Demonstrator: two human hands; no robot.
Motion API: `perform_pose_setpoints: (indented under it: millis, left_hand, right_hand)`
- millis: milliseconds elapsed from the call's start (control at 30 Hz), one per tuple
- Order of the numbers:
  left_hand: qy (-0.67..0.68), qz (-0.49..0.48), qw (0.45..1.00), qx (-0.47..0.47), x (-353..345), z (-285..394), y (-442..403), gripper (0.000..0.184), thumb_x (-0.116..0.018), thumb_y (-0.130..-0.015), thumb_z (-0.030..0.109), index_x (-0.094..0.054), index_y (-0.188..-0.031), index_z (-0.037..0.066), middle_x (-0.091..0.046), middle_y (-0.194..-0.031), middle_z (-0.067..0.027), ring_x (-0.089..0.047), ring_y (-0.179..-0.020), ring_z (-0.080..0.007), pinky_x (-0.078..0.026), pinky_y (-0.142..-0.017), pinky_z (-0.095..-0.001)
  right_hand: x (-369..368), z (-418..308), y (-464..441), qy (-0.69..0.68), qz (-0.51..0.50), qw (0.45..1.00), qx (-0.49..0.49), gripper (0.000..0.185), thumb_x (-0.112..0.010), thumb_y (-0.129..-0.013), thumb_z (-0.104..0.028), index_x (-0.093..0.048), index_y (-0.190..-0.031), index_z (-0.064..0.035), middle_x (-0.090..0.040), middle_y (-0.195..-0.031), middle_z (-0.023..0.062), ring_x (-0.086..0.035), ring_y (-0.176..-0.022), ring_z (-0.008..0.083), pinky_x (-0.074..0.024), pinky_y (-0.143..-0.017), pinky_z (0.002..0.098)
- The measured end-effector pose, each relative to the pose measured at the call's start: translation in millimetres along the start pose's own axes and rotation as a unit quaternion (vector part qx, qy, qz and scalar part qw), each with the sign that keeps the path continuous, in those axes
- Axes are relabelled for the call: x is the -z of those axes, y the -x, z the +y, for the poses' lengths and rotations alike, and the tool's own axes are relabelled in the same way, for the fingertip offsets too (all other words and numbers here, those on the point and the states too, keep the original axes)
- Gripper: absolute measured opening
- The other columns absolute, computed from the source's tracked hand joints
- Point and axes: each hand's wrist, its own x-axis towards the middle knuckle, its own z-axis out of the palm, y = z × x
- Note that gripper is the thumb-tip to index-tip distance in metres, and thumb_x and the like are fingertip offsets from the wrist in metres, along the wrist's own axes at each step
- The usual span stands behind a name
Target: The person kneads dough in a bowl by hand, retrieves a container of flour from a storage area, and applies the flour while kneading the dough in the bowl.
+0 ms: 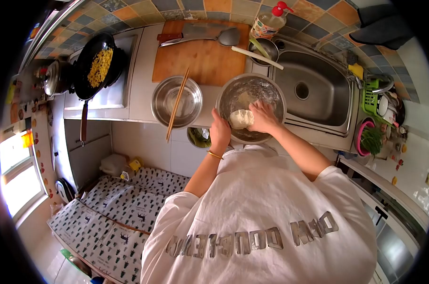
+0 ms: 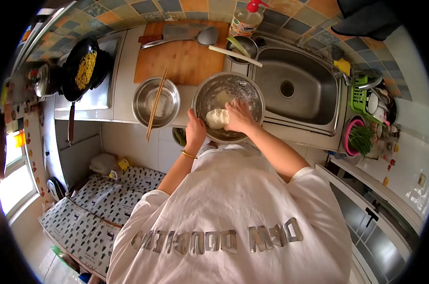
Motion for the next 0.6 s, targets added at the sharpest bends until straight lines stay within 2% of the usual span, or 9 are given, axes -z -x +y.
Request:
perform_pose_setpoints:
  millis: [100,133,233,267,400,533,600]
  left_hand:
    - [0.013,-0.007,1.0,-0.02,1,-3,0,0.052,-0.045,-0.091,0.009,-0.021,-0.135,-0.001,-0.062,-0.077,-0.0286,-0.059,-0.071,-0.0487,-0.045,-0.063,-0.055]
    - [0.011,-0.011,1.0,-0.018,2,-2,1,0.052,-0.046,-0.091,0.01,-0.021,-0.135,-0.002,-0.062,-0.077,-0.0287,-0.059,-0.071,-0.0486,-0.046,-0.063,-0.0549]
    - [0.006,-0.013,1.0,-0.014,5,1,-1,0.052,-0.046,-0.09,0.011,-0.022,-0.134,-0.003,-0.062,-0.077,-0.0289,-0.06,-0.072,-0.0484,-0.047,-0.064,-0.0547]
    - [0.003,-0.012,1.0,-0.016,3,-1,-1,0.052,-0.046,-0.09,0.011,-0.022,-0.134,-0.004,-0.062,-0.077,-0.0288,-0.06,-0.072,-0.0484,-0.047,-0.064,-0.0547]
    - [0.004,-0.022,1.0,-0.01,4,-2,-2,0.052,-0.046,-0.09,0.011,-0.022,-0.134,-0.005,-0.062,-0.076,-0.029,-0.06,-0.071,-0.0484,-0.047,-0.065,-0.055]
    - [0.004,-0.019,1.0,-0.023,7,0,0,0.053,-0.047,-0.09,0.011,-0.022,-0.134,-0.005,-0.062,-0.077,-0.0288,-0.06,-0.072,-0.0481,-0.047,-0.065,-0.0547]
    - [-0.012,-0.025,0.999,-0.023,8,1,-2,0.053,-0.047,-0.089,0.011,-0.022,-0.134,-0.006,-0.062,-0.078,-0.0288,-0.06,-0.072,-0.0477,-0.047,-0.064,-0.0545]
  right_hand:
    - [12,11,-7,-0.156,-0.119,0.977,-0.081,0.072,-0.079,-0.062,-0.032,-0.052,-0.12,-0.001,-0.062,-0.111,0.0218,-0.06,-0.106,0.036,-0.0479,-0.09,0.0447]
    - [10,16,-10,-0.136,-0.067,0.985,-0.076,0.066,-0.077,-0.062,-0.031,-0.053,-0.116,-0.0031,-0.067,-0.097,0.0153,-0.065,-0.091,0.0327,-0.0507,-0.079,0.0411]
    - [45,14,-2,-0.151,0.003,0.98,-0.132,0.06,-0.076,-0.065,-0.032,-0.055,-0.111,-0.0008,-0.066,-0.1,0.0208,-0.064,-0.095,0.035,-0.0521,-0.082,0.0422]
    - [54,16,-3,-0.132,-0.022,0.979,-0.155,0.059,-0.075,-0.067,-0.031,-0.053,-0.112,0.0007,-0.065,-0.1,0.02,-0.065,-0.093,0.0343,-0.053,-0.08,0.0419]
    - [42,8,2,-0.031,0.131,0.973,-0.185,0.062,-0.076,-0.068,-0.027,-0.049,-0.114,0.0045,-0.059,-0.11,0.0193,-0.063,-0.095,0.0316,-0.0538,-0.077,0.0399]
    - [5,-16,-10,0.004,0.154,0.961,-0.229,0.069,-0.08,-0.067,-0.028,-0.047,-0.119,0.0034,-0.052,-0.115,0.0175,-0.055,-0.106,0.0298,-0.0485,-0.084,0.0385]
    - [-18,-31,-9,-0.005,0.131,0.971,-0.202,0.075,-0.081,-0.068,-0.031,-0.045,-0.123,0.0037,-0.051,-0.117,0.0179,-0.052,-0.109,0.0309,-0.0466,-0.085,0.04]
